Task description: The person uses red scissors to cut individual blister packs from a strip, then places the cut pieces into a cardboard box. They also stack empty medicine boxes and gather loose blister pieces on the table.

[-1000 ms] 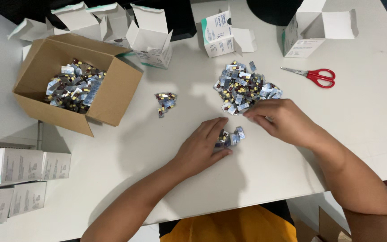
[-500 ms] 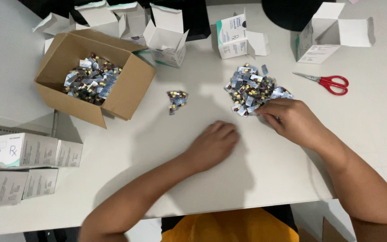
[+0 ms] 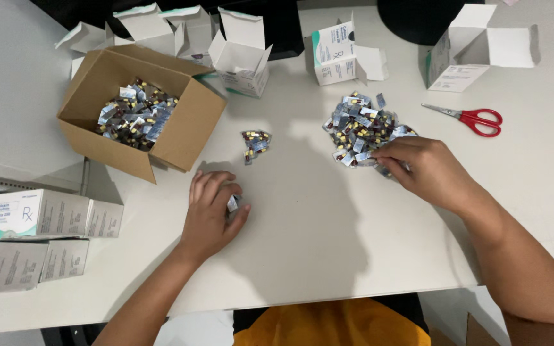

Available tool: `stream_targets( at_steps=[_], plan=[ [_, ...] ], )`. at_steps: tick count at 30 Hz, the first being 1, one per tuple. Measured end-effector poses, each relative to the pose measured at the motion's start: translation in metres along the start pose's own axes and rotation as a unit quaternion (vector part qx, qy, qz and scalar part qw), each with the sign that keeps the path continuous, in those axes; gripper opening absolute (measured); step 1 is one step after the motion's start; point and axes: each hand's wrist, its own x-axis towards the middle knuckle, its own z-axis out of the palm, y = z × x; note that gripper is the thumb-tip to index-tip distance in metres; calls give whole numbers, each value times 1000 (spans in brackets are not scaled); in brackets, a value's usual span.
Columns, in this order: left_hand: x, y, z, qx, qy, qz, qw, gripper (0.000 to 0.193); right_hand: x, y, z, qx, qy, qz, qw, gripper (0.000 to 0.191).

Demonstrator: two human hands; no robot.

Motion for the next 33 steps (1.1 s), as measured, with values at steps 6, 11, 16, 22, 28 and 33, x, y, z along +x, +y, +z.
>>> stream_targets(
  at_steps=[6,11,16,22,28,33],
  plan=[
    [28,53,36,-240,-23,-72,968,27,-1,4,-10,-26,0,10,1000,16],
    [73,90,102,-416,4,-85,905,30,1,-5,3,-81,-1,-56,995,19],
    [86,79,125,-383,12,-104,918,34,5,-9,12,-84,-45,-67,993,17],
    [78,68,128,-387,-22,-139,911,33,9,-5,10,-77,-42,-53,995,13],
    [83,67,125,-397,-32,-141,906,34,12,-9,14,-74,-75,-49,993,11],
    [82,68,122,-399,-36,-145,905,35,9,-15,21,35,-144,-95,984,13]
  ],
)
